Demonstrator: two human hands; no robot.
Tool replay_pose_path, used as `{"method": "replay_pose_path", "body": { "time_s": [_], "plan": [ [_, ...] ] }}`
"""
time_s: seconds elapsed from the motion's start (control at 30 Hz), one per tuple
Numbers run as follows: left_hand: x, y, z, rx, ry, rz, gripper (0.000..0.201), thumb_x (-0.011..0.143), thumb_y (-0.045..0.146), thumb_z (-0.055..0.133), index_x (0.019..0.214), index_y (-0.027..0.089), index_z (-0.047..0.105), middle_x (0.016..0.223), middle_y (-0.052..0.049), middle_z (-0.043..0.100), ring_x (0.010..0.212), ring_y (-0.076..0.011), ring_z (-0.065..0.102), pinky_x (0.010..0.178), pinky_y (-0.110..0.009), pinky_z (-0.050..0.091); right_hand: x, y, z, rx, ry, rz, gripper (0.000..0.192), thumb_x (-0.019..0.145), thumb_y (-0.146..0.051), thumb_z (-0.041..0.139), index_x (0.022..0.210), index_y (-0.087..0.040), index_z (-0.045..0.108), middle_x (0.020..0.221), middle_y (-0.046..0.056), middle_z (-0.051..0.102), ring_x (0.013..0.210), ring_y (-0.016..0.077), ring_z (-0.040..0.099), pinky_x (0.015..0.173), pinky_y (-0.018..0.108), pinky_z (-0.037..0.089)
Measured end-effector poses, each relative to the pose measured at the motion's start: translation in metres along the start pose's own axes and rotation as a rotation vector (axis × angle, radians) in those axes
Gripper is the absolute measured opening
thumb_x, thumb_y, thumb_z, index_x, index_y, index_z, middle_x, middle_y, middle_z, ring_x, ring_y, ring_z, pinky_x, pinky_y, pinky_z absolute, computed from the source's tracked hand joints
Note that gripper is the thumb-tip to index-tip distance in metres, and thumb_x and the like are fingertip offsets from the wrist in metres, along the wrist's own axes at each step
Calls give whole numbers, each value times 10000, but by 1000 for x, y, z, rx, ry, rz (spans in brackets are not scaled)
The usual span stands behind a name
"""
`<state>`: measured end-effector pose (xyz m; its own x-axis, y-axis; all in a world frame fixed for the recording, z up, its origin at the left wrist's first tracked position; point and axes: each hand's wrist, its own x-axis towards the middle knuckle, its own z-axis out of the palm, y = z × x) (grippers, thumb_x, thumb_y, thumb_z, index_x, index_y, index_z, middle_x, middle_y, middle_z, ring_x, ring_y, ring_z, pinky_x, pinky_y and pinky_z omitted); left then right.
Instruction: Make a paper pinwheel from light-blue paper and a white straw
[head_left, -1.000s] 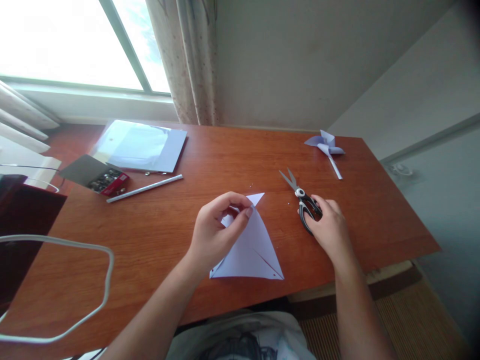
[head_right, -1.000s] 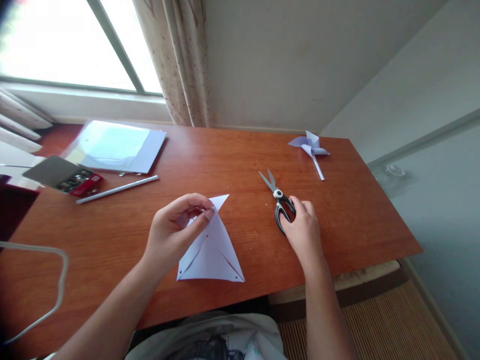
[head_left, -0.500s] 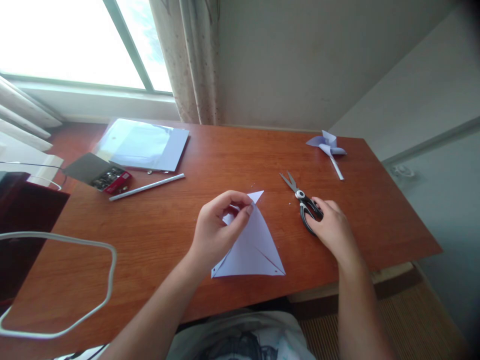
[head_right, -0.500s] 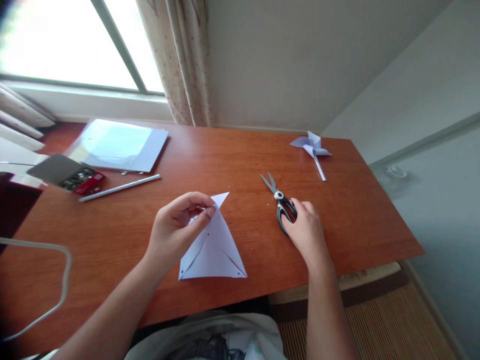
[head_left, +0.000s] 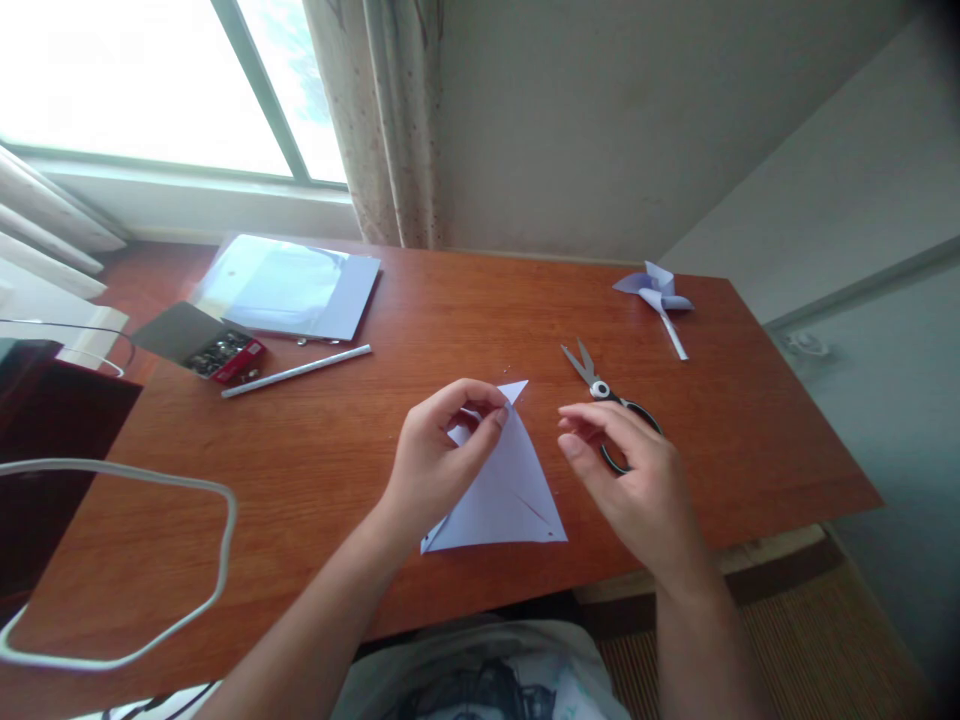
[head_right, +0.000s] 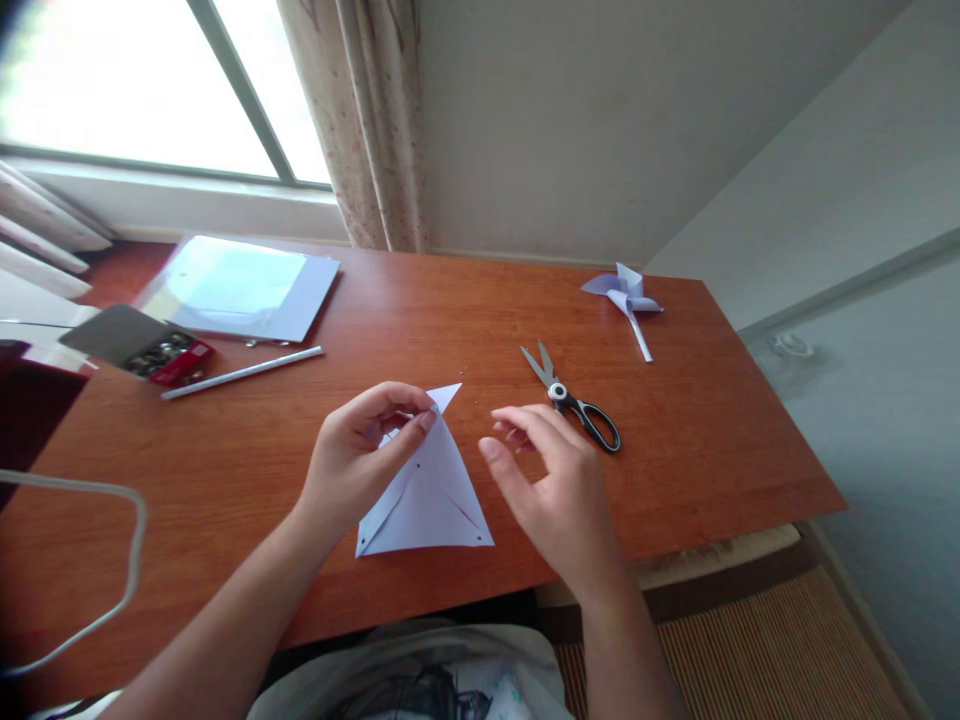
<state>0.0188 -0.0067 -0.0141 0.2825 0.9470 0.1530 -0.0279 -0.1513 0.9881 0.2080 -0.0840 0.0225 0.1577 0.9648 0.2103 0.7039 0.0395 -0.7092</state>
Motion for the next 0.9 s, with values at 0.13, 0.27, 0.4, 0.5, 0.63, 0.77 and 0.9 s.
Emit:
{"method": "replay_pose_path", "body": {
  "time_s": [0.13, 0.27, 0.4, 0.5, 0.63, 0.77, 0.9],
  "plan": [
    [0, 1, 1, 10, -8, 24, 24, 870, 172, 698, 883, 189, 709, 839, -15, 718, 755, -137, 664, 693, -231, 533, 4, -22, 26, 108, -81, -46, 89, 951, -255, 634, 1003, -229, 700, 909, 32, 736, 812, 190, 686, 763, 306, 556],
    [-1, 1, 2, -3, -12, 20, 33, 874, 161, 684, 879, 190, 699, 868, -23, 718, 778, -144, 664, 678, -231, 526, 5, -21, 33, 109, -67, -49, 125, 966, -190, 580, 942, -224, 698, 846, 23, 716, 773, 180, 666, 732, 292, 527],
    [-2, 1, 2, -32, -23, 25, 51, 884, 147, 682, 896, 194, 698, 884, -19, 711, 808, -140, 664, 704, -228, 521, 3, -21, 30, 118, -107, -43, 130, 977, -189, 578, 951, -220, 701, 871, 24, 714, 809, 178, 661, 744, 289, 502],
    [-3, 2, 1, -32, -34, 27, 41, 892, 159, 690, 903, 196, 701, 879, -15, 707, 799, -134, 659, 701, -226, 514, 2, -21, 28, 119, -116, -58, 123, 980, -194, 582, 944, -222, 697, 858, 18, 704, 804, 175, 654, 740, 288, 493],
    [-3, 4, 0, -26, -47, 37, 34, 896, 161, 686, 905, 190, 702, 880, -22, 712, 801, -138, 662, 703, -233, 516, 3, -20, 27, 117, -122, -65, 125, 979, -188, 584, 932, -222, 695, 845, 15, 694, 788, 171, 644, 733, 285, 488],
    [-2, 7, 0, 4, -94, 56, 35, 895, 166, 680, 911, 185, 705, 874, -36, 716, 793, -152, 658, 698, -252, 520, 2, -19, 24, 111, -132, -63, 129, 973, -184, 584, 935, -228, 698, 844, 16, 698, 780, 177, 643, 722, 290, 491],
    [-2, 8, 0, 38, -125, 81, 29, 900, 177, 676, 897, 186, 704, 849, -35, 709, 765, -148, 643, 672, -251, 505, 1, -18, 23, 110, -141, -62, 128, 969, -180, 584, 938, -229, 698, 847, 14, 700, 782, 176, 645, 727, 290, 491]
  ]
}}
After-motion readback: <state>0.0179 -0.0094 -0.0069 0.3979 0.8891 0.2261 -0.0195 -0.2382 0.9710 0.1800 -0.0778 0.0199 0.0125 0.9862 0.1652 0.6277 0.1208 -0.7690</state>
